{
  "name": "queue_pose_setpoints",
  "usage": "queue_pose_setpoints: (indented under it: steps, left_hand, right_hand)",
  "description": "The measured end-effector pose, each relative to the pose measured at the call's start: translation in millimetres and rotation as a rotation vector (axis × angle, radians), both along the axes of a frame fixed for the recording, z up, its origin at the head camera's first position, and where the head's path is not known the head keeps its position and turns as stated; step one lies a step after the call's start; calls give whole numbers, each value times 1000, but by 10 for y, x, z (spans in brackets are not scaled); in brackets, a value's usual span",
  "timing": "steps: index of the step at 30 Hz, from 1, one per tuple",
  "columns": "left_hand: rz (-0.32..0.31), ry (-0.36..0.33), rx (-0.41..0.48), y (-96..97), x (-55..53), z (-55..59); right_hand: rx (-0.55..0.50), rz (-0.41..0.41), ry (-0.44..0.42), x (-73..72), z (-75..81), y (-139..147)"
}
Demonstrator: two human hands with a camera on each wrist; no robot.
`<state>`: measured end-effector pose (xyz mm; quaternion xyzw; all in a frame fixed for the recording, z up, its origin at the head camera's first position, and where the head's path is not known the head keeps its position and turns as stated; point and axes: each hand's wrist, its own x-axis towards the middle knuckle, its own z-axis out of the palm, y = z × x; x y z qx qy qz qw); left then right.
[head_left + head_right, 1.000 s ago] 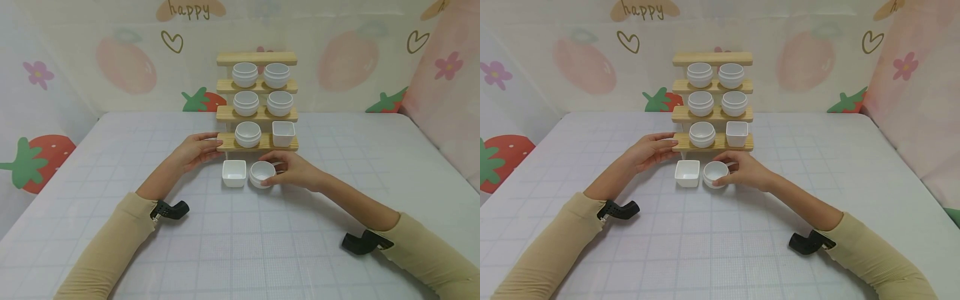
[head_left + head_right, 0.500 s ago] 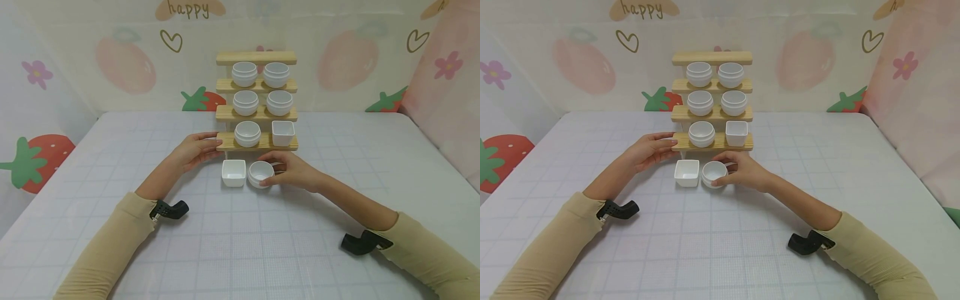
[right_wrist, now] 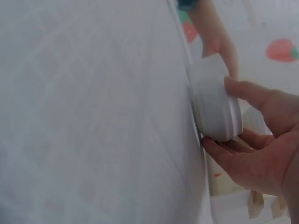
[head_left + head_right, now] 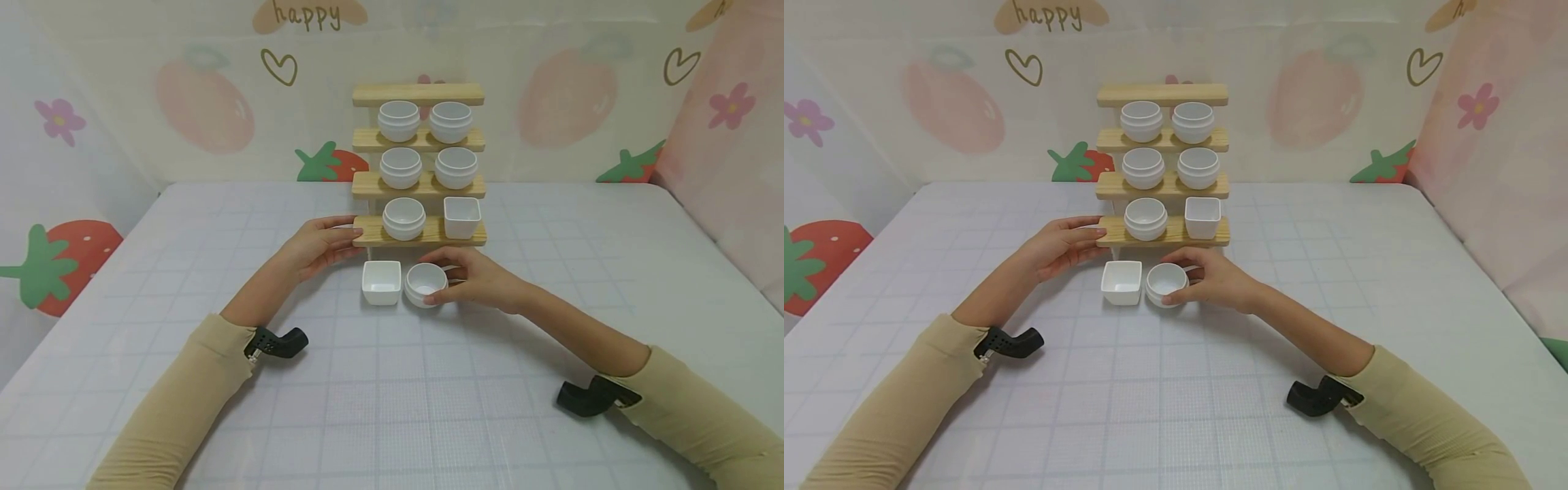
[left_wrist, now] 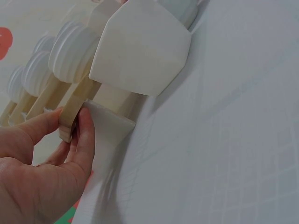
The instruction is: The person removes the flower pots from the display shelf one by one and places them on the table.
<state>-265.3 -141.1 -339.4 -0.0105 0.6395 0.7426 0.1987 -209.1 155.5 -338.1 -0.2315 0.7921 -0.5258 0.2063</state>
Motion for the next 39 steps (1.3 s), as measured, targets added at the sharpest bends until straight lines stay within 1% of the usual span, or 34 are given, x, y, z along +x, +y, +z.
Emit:
queue_pose_setpoints:
  steps: [5, 12, 21, 30, 39]
  left_hand:
    - [-3, 2, 1, -4, 7, 7]
    - [-5, 4, 11, 1, 7, 7]
    - [-7, 7, 2, 5, 10, 8]
    - [-9, 14, 12, 2, 10, -3]
    - [-5, 0, -5, 0, 10, 11]
  right_hand:
    - [8, 6, -3, 3, 24, 16]
    - [26, 6, -23, 5, 99, 68]
    - [37, 50, -49, -25, 139, 145]
    - [84, 104, -39, -52, 222, 216]
    - [88, 114, -45, -36, 306, 258]
